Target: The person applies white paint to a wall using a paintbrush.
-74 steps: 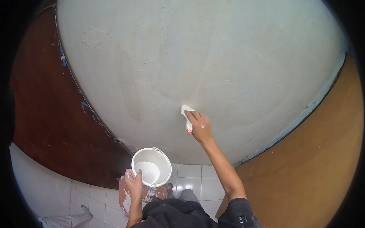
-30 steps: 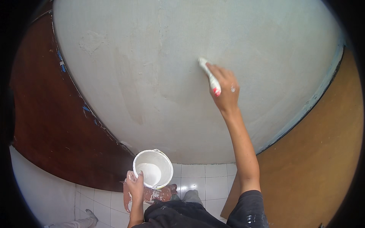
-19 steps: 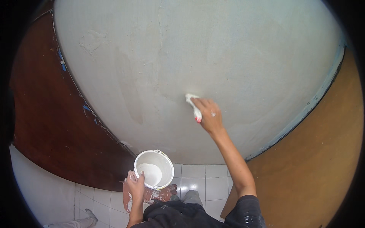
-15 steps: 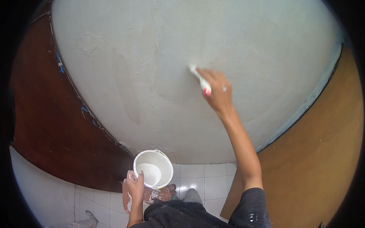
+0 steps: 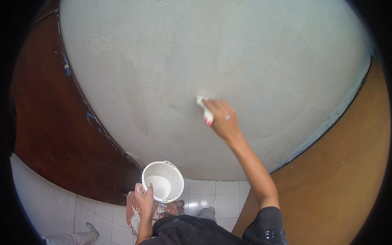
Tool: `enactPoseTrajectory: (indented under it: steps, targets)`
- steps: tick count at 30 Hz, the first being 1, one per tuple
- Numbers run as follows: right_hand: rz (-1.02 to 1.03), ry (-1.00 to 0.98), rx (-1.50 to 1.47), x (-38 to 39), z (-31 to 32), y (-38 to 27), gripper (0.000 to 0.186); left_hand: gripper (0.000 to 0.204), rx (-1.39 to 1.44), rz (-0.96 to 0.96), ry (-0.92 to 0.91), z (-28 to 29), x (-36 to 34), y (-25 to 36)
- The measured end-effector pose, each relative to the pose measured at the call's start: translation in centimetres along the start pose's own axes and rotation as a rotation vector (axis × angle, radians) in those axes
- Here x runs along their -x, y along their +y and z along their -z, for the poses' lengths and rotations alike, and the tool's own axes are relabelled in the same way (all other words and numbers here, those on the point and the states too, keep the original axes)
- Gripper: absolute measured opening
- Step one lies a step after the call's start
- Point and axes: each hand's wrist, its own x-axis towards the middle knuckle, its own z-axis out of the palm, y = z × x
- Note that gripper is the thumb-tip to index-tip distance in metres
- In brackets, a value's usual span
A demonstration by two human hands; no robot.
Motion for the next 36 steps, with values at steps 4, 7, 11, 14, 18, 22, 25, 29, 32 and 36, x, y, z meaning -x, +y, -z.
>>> enactPoseTrajectory:
  steps: [4, 7, 11, 14, 18, 22, 25, 29, 32, 36]
  targets:
    - [0.067, 0.177, 0.072, -8.2, 7.3, 1.2, 0.051, 0.016, 0.009, -0.007, 0.028, -0.8, 0.2, 0.4]
    - [-0.016, 0.239, 0.165, -10.3, 9.1, 0.9, 0.054, 0.015, 0.065, -0.034, 0.069, -1.8, 0.3, -0.1]
    - [0.083, 0.119, 0.251, -3.7, 4.0, 0.1, 0.053, 0.014, 0.090, -0.011, 0.090, -3.6, 0.8, 0.5]
    - [0.067, 0.001, 0.119, 1.9, -0.5, -0.5, 0.051, 0.014, 0.108, -0.034, 0.129, -4.3, 1.3, 0.3]
    - [0.068, -0.003, -0.002, 0.7, 0.4, 0.8, 0.054, 0.015, 0.135, -0.042, 0.112, -5.2, 1.2, -0.3]
    - [0.056, 0.144, 0.048, -6.4, 6.1, 1.5, 0.052, 0.015, 0.093, -0.048, 0.127, -5.0, 1.9, 0.0]
    - [0.094, 0.305, 0.155, -7.7, 7.1, 1.4, 0.047, 0.017, 0.121, -0.058, 0.156, -5.5, 2.2, 0.6]
    - [0.037, 0.106, 0.135, -0.5, 1.9, 0.3, 0.050, 0.018, 0.149, -0.076, 0.167, -5.3, 2.4, 0.0]
    - [0.036, 0.009, 0.049, 3.4, -1.4, 0.5, 0.054, 0.019, 0.094, -0.056, 0.143, -5.0, 2.7, 0.2]
    - [0.022, -0.001, 0.012, 0.4, 1.1, 0.7, 0.052, 0.019, 0.068, -0.051, 0.124, -4.0, 2.5, 0.2]
